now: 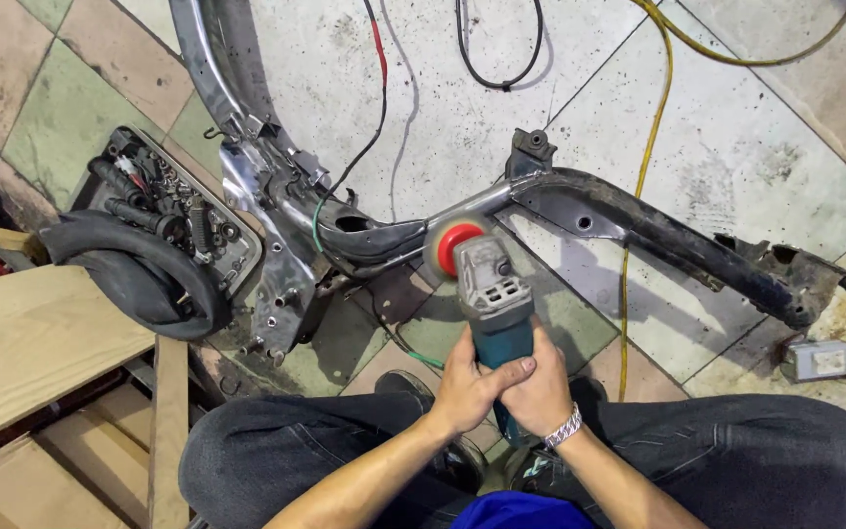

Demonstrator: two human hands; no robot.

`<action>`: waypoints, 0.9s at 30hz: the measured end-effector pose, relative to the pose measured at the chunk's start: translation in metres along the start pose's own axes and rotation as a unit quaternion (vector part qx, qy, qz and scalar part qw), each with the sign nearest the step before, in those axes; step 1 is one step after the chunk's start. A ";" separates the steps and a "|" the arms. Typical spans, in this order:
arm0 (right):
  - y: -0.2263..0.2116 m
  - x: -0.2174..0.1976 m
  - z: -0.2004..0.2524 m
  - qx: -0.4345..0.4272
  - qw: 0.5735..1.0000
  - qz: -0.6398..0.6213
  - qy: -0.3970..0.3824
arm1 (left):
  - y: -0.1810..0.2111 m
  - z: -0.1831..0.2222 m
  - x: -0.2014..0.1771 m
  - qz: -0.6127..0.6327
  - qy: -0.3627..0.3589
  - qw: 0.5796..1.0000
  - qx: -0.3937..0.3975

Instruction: Sanding a motorcycle frame using an angle grinder to prepare the surface

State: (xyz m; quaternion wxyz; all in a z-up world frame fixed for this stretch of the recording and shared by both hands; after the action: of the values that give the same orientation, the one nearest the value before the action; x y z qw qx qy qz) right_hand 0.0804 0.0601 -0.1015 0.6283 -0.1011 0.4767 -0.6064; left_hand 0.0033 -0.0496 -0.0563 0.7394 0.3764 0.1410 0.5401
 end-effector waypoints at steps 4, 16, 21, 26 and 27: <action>-0.016 -0.004 0.003 -0.044 0.998 0.016 0.030 | 0.001 -0.005 0.000 -0.046 -0.026 0.998 0.047; -0.011 -0.001 0.001 -0.042 0.999 0.006 0.009 | 0.000 0.002 0.006 -0.065 0.007 0.996 0.067; 0.012 0.012 -0.004 -0.077 0.993 -0.091 0.019 | 0.007 0.002 0.008 -0.089 0.001 0.996 0.023; 0.011 0.014 -0.014 -0.077 0.994 -0.075 0.031 | 0.010 -0.004 0.010 -0.065 -0.002 0.997 0.041; 0.014 0.016 -0.016 -0.077 0.994 -0.075 0.032 | 0.011 -0.003 0.010 -0.066 -0.004 0.997 0.041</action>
State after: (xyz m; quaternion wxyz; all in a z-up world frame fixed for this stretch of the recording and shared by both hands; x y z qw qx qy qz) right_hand 0.0754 0.0566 -0.1274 0.5557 -0.1646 0.5331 -0.6164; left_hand -0.0024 -0.0378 -0.0491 0.7578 0.3983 0.1848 0.4826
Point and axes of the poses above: each hand's wrist, its own z-axis away from the middle knuckle, its own x-axis out of the palm, y = z × x, the point moved 1 cm from there along -z, towards the middle knuckle, and after that the axes turned 14 degrees about z, right-handed, at the moved point
